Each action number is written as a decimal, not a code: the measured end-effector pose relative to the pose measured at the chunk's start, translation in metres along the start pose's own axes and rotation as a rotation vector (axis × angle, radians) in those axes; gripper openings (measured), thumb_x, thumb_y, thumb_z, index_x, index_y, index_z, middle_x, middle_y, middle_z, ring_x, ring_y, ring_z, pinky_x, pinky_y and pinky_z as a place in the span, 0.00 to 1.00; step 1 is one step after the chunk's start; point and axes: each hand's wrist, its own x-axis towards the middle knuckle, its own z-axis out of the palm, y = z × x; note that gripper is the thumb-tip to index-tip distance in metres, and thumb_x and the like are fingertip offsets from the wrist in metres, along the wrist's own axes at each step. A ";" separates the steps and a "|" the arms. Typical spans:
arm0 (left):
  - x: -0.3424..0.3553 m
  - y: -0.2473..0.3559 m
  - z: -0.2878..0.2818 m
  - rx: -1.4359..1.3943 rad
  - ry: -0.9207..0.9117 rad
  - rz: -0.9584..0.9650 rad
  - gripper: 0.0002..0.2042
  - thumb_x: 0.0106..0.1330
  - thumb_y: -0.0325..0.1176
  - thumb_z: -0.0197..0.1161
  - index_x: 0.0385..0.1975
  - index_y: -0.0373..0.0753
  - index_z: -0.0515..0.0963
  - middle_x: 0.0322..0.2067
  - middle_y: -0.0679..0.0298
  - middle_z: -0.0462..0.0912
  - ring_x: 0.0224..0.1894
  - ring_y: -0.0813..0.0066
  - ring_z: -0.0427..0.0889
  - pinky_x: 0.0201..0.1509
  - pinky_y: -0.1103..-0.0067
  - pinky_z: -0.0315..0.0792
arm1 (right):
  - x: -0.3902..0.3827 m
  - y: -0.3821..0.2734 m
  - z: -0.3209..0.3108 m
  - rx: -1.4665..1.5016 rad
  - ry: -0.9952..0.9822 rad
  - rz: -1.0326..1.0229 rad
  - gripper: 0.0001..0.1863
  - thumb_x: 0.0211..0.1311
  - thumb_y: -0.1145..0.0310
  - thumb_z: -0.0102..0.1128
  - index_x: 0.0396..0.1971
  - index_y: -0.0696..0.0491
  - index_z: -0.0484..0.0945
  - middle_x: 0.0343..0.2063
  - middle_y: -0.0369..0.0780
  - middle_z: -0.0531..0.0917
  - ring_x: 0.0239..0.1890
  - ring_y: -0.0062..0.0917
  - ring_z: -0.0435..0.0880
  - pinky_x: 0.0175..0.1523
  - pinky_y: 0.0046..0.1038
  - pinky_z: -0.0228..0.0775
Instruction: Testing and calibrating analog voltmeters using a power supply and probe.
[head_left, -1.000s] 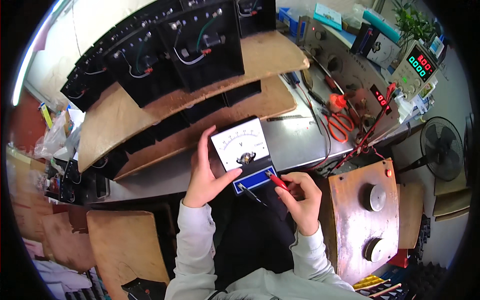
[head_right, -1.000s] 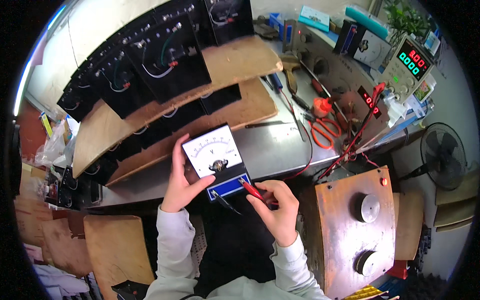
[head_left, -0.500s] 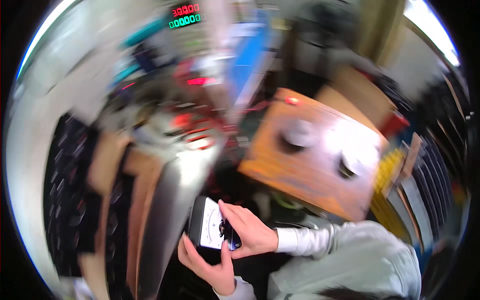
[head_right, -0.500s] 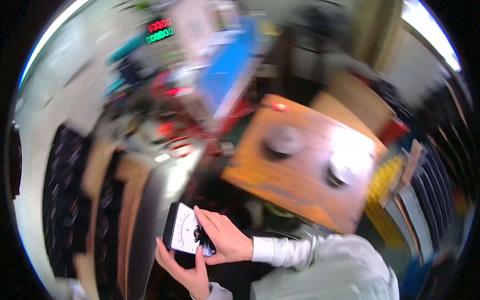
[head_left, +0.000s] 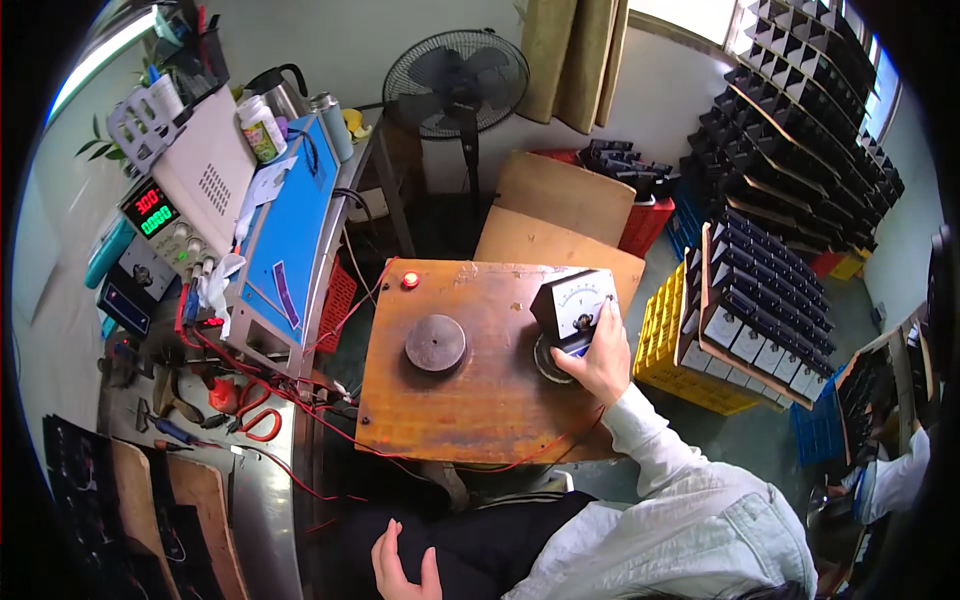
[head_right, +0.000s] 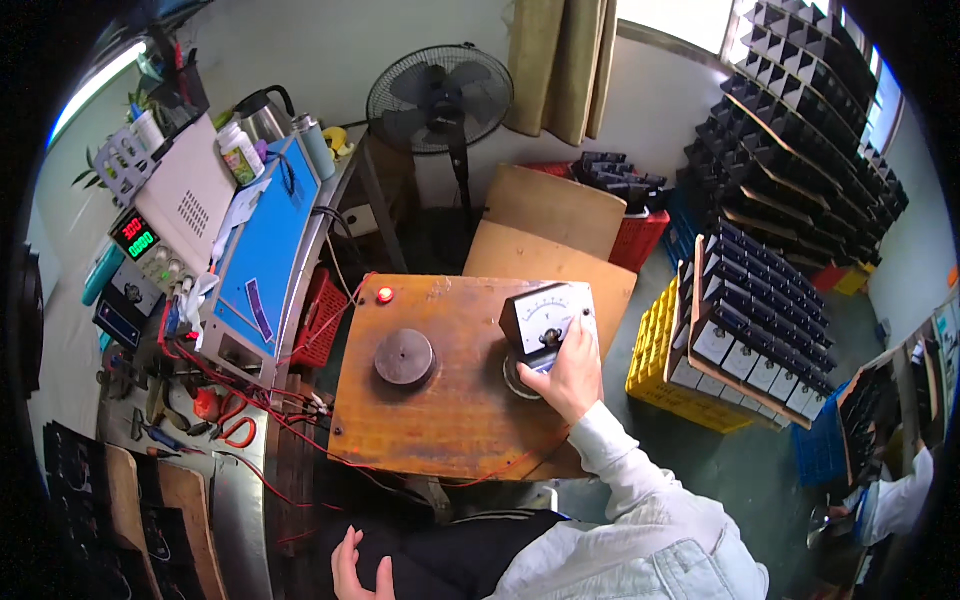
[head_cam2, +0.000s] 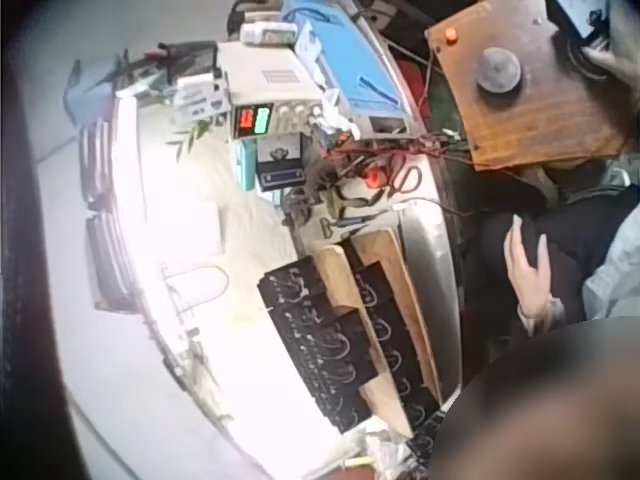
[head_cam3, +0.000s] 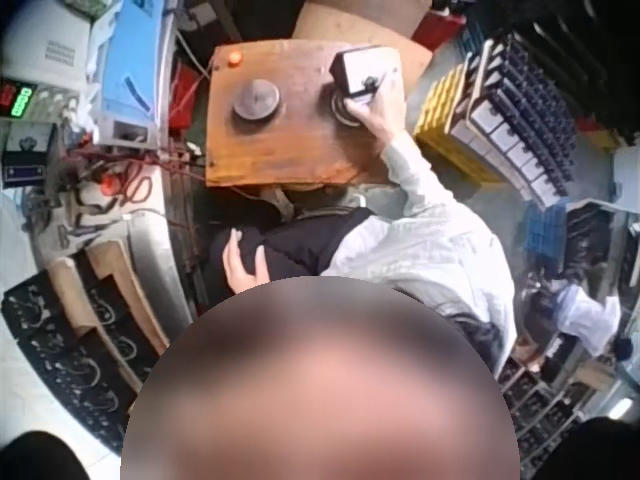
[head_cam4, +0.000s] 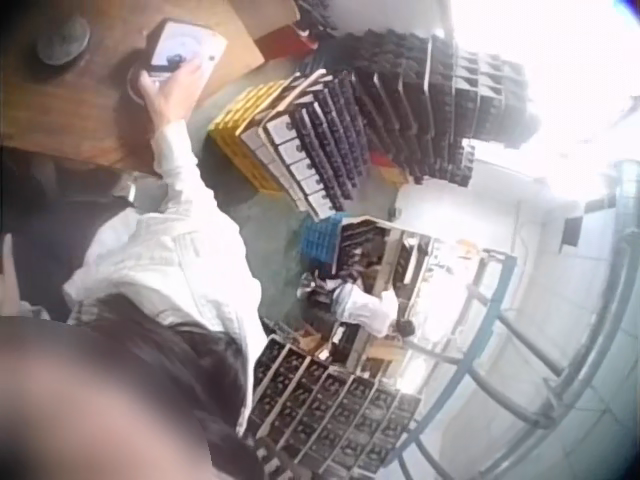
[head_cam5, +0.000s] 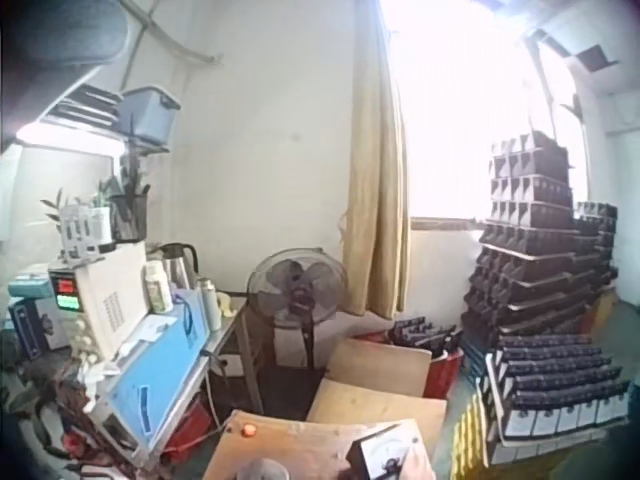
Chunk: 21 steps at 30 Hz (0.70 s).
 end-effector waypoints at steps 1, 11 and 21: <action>0.001 0.004 -0.003 -0.003 -0.007 -0.014 0.22 0.65 0.27 0.67 0.59 0.31 0.75 0.52 0.47 0.79 0.55 0.49 0.78 0.62 0.67 0.71 | 0.002 -0.002 -0.002 0.012 -0.020 0.017 0.61 0.38 0.49 0.79 0.66 0.72 0.56 0.64 0.61 0.65 0.65 0.53 0.68 0.69 0.42 0.63; -0.023 -0.002 0.028 0.009 -0.559 -0.093 0.26 0.68 0.35 0.66 0.64 0.33 0.71 0.55 0.42 0.77 0.58 0.43 0.76 0.63 0.64 0.70 | 0.004 -0.025 0.016 -0.098 0.097 0.120 0.62 0.38 0.44 0.80 0.65 0.70 0.58 0.58 0.57 0.71 0.61 0.50 0.71 0.62 0.44 0.68; -0.018 0.001 0.036 0.218 -0.598 -0.121 0.28 0.70 0.42 0.62 0.66 0.35 0.68 0.55 0.41 0.76 0.57 0.41 0.75 0.62 0.60 0.70 | 0.010 -0.018 0.016 -0.167 0.074 0.174 0.64 0.40 0.42 0.79 0.67 0.69 0.55 0.63 0.56 0.68 0.62 0.47 0.70 0.62 0.43 0.68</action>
